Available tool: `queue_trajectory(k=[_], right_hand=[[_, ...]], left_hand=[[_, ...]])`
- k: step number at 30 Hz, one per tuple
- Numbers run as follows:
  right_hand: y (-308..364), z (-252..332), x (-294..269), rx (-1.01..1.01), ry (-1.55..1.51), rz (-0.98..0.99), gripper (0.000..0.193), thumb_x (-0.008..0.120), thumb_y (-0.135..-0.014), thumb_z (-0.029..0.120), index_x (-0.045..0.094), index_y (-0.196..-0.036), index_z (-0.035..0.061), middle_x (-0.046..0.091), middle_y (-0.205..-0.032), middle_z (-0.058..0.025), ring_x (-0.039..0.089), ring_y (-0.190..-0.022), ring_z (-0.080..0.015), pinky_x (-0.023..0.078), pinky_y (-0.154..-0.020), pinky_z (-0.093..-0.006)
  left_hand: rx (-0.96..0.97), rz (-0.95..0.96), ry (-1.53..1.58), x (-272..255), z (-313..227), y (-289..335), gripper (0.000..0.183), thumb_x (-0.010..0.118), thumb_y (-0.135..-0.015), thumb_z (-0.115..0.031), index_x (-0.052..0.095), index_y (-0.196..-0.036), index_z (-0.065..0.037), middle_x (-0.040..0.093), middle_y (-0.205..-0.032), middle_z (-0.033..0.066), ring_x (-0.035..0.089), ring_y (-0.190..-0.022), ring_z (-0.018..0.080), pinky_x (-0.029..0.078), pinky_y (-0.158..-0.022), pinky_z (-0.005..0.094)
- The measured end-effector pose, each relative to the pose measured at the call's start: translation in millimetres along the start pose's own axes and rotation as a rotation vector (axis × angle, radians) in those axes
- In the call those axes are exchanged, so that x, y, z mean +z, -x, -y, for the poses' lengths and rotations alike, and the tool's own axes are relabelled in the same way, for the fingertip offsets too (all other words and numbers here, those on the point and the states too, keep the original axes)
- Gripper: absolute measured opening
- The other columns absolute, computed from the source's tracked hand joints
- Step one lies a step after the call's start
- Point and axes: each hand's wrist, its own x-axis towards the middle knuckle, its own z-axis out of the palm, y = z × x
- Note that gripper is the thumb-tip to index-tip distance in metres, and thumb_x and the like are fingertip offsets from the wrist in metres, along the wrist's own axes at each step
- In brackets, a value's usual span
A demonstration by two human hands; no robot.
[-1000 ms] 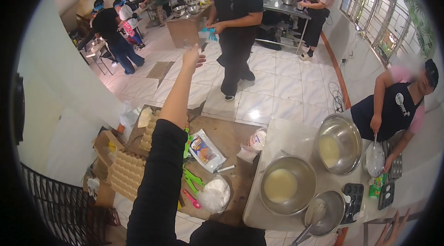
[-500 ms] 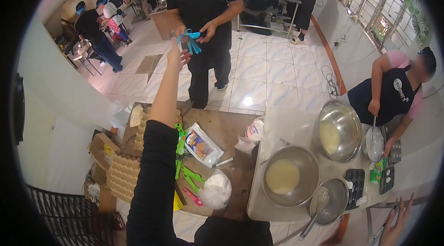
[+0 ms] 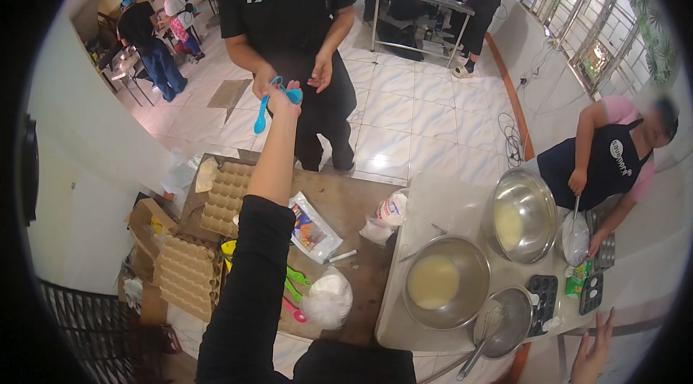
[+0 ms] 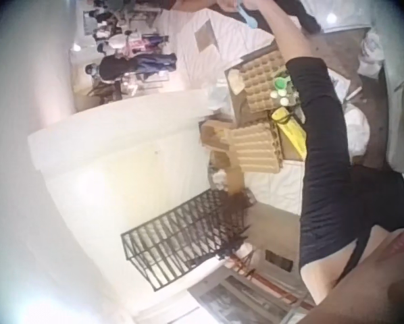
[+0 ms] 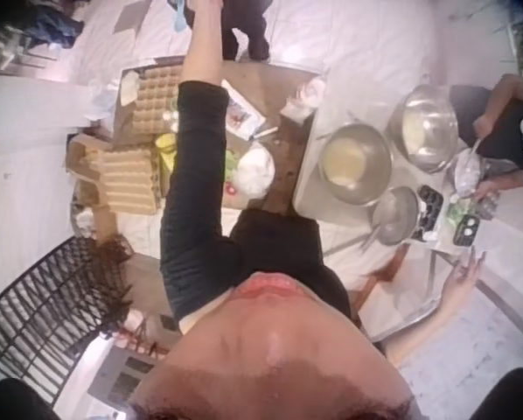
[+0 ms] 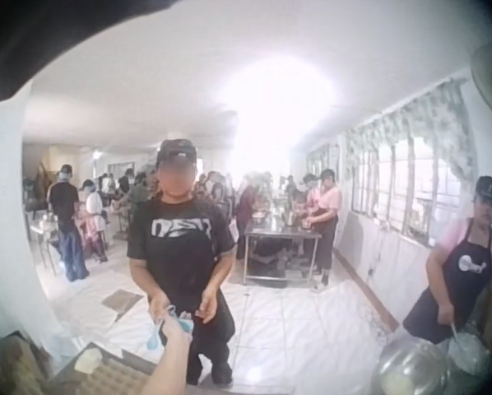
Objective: The person holds a set of blue measuring spoons and then whisks a light-colored liquid batter in a metal bowl while standing at a work table.
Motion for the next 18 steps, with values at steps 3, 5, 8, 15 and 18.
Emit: queue_trajectory(k=[3, 5, 8, 15, 18], right_hand=[[-4.7, 7.5, -3.1, -0.155, 0.08, -0.043, 0.038, 0.056, -0.091, 0.022, 0.054, -0.127, 0.0098, 0.038, -0.14, -0.0201, 0.052, -0.111, -0.0331, 0.047, -0.085, -0.0375], [-2.8, 2.0, 0.6, -0.147, 0.056, -0.036, 0.038, 0.056, -0.092, 0.022, 0.052, -0.128, 0.009, 0.041, -0.138, -0.0205, 0.05, -0.114, -0.0341, 0.047, -0.085, -0.0363], [-3.0, 1.3, 4.1, -0.075, 0.011, 0.021, 0.039, 0.056, -0.091, 0.022, 0.052, -0.128, 0.009, 0.04, -0.139, -0.0199, 0.047, -0.119, -0.0341, 0.046, -0.086, -0.0358], [-13.4, 30.7, 28.6, -0.013, -0.274, 0.055, 0.043, 0.048, -0.087, 0.0, 0.048, -0.13, 0.0044, 0.038, -0.142, -0.0142, 0.036, -0.131, -0.0295, 0.028, -0.105, -0.0392], [-24.8, 87.1, 29.8, -0.185, -0.379, 0.049, 0.043, 0.051, -0.086, 0.003, 0.049, -0.128, 0.0009, 0.041, -0.139, -0.0169, 0.038, -0.13, -0.0307, 0.029, -0.105, -0.0387]], left_hand=[[0.242, -0.148, 0.158, -21.2, -2.0, -11.0, 0.05, 0.038, -0.095, -0.048, 0.046, -0.116, -0.003, 0.056, -0.108, 0.0089, 0.059, -0.082, 0.0246, 0.053, -0.065, 0.0368], [0.291, -0.104, 0.022, -44.0, 4.9, -5.2, 0.048, 0.03, -0.098, -0.043, 0.048, -0.113, -0.001, 0.058, -0.102, 0.0057, 0.058, -0.077, 0.022, 0.054, -0.062, 0.0359], [0.258, -0.028, -0.059, -71.6, 6.7, 14.3, 0.044, 0.024, -0.099, -0.037, 0.052, -0.11, -0.005, 0.06, -0.104, 0.005, 0.055, -0.075, 0.0175, 0.053, -0.06, 0.0333], [0.256, 0.17, -0.341, -105.0, -15.6, 81.7, 0.044, 0.03, -0.099, -0.035, 0.056, -0.093, 0.0, 0.064, -0.082, 0.0122, 0.056, -0.055, 0.0176, 0.051, -0.043, 0.0316], [0.046, 0.403, -0.716, -105.6, -36.6, 140.8, 0.043, 0.038, -0.098, -0.038, 0.055, -0.094, 0.002, 0.058, -0.063, 0.0109, 0.055, -0.042, 0.0184, 0.045, -0.04, 0.0282]])
